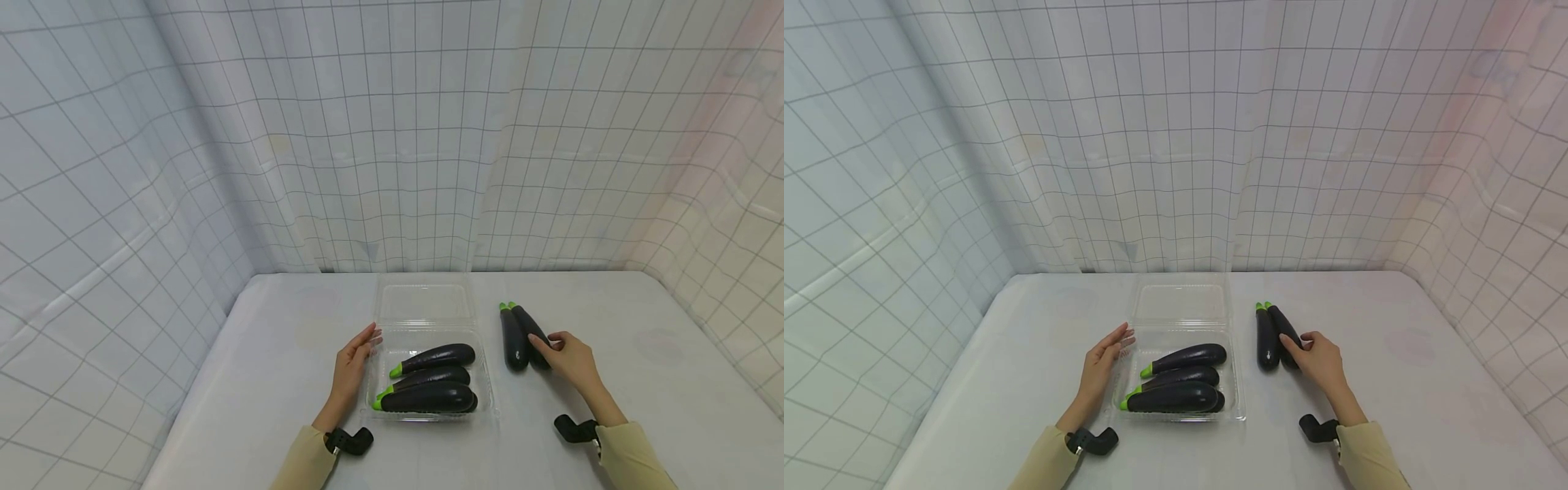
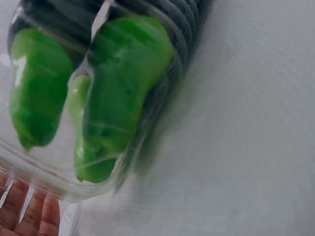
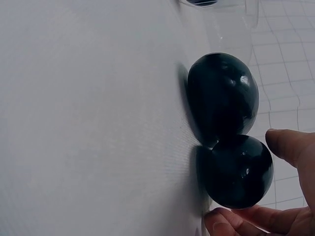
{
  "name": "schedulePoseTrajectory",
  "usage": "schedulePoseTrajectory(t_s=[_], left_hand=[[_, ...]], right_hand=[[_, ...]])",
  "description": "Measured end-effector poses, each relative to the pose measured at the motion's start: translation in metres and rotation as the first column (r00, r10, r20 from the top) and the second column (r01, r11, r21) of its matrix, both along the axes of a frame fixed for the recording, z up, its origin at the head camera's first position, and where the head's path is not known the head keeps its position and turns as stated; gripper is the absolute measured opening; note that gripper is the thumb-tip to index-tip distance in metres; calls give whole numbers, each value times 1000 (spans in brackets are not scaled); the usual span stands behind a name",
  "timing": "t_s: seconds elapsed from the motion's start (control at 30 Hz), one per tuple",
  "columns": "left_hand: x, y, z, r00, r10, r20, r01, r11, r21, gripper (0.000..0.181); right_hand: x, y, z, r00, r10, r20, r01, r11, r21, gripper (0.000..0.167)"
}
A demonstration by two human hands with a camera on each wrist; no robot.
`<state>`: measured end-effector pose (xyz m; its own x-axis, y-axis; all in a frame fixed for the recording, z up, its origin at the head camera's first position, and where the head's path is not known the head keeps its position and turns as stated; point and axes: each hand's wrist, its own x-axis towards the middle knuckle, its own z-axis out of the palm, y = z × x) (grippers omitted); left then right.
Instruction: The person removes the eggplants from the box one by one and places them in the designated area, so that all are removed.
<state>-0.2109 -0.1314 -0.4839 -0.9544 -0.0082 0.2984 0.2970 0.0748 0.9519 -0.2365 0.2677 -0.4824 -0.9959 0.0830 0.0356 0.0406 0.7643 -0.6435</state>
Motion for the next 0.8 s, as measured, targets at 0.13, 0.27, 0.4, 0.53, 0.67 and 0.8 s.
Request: schedulePoseTrajectory(t_s=[0.13, 0.27, 0.4, 0.53, 0.67, 0.8], left_hand=[[0, 0, -1, 1000, 9, 6, -9, 1000, -13, 37], [0, 0, 0, 1000, 12, 18, -12, 1000, -12, 37], [1, 0, 1, 1000, 10, 25, -10, 1000, -10, 38], [1, 0, 2, 999, 5, 35, -5, 1000, 2, 38], [1, 0, 3, 999, 8, 48, -8, 1000, 11, 38], [1, 0, 3, 999, 13, 53, -13, 1000, 9, 38]], right_hand=[[0, -2, 0, 999, -3, -41, 3, 1000, 4, 72], [-1, -5, 2, 986, -24, -164, 29, 999, 26, 69], [-2, -14, 9, 941, -46, -336, 62, 997, 35, 62], [0, -27, 22, 883, -16, -469, 29, 999, 21, 53], [2, -42, 32, 821, 70, -567, -74, 997, 17, 44], [5, -58, 36, 764, 176, -621, -188, 981, 48, 38]])
